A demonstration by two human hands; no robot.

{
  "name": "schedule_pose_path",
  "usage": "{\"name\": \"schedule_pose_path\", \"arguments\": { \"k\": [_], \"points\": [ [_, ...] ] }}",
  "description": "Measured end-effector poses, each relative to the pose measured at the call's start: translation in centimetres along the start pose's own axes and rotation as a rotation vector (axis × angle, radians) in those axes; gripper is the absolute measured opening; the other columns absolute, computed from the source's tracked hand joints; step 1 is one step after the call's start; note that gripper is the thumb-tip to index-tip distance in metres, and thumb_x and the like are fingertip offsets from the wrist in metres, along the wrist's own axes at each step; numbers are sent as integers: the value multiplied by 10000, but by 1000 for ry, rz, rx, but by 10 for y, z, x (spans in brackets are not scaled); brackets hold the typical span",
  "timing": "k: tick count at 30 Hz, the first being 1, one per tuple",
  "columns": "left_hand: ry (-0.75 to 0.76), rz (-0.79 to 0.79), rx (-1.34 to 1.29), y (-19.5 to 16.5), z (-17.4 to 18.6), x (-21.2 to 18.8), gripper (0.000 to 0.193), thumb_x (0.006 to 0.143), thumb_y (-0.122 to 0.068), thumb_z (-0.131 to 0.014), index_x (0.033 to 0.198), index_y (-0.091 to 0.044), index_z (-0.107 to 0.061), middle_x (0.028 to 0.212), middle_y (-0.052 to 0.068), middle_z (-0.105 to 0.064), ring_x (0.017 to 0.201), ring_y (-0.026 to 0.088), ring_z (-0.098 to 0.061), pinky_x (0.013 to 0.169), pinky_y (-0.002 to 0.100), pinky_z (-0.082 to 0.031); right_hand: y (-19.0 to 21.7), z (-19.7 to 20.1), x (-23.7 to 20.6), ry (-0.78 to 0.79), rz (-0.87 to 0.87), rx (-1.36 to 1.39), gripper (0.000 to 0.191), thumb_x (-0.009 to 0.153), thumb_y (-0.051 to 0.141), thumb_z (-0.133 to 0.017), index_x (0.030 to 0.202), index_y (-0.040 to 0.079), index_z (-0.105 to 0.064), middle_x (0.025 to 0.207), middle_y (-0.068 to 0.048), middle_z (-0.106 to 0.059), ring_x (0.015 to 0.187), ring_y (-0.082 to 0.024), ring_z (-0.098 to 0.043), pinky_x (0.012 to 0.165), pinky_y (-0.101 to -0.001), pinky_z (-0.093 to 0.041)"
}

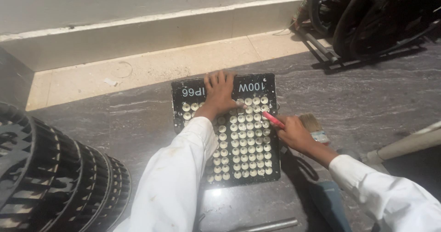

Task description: The person uses red-handled scissors to trim small white cylindrical components on a black grid panel. Then the person uses the scissors to scrape residue off a silver metal plate placed on a white plastic box.

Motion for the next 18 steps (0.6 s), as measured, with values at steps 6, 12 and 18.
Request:
{"name": "schedule_pose_path", "arguments": {
  "k": [6,12,18],
  "points": [
    [-18,-22,-6,-1,0,1,1235,544,-595,-948,1483,-75,-337,1418,232,-370,1420,446,-219,1172,655,2,-28,-5,-1,41,-339,-17,201,955,190,-550,1051,78,-686,803,-226,-725,762,-372,-724,759,-510,-537],
    [-25,-16,-5,-1,1,-1,1186,567,-598,-929,1463,-59,-368,1400,214,-396,1422,428,-249,1189,659,0,8,-12,-7,77,213,-62,159,819,81,-628,942,-1,-688,759,-177,-712,720,-305,-658,697,-479,-506],
    [-61,-42,-27,-2,2,-1,1184,557,-591,-924,1460,-65,-366,1385,213,-399,1401,439,-246,1175,653,-10,-20,0,2,79,-355,-25,231,952,193,-580,1099,62,-701,791,-254,-708,733,-366,-684,742,-528,-505]
  ]
}}
Point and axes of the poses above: each hand's wrist, its own x-axis towards the middle knuckle, its own z-axis out of the back of the hand, y = z × x, the point moved 5 cm from there along x, towards the middle knuckle
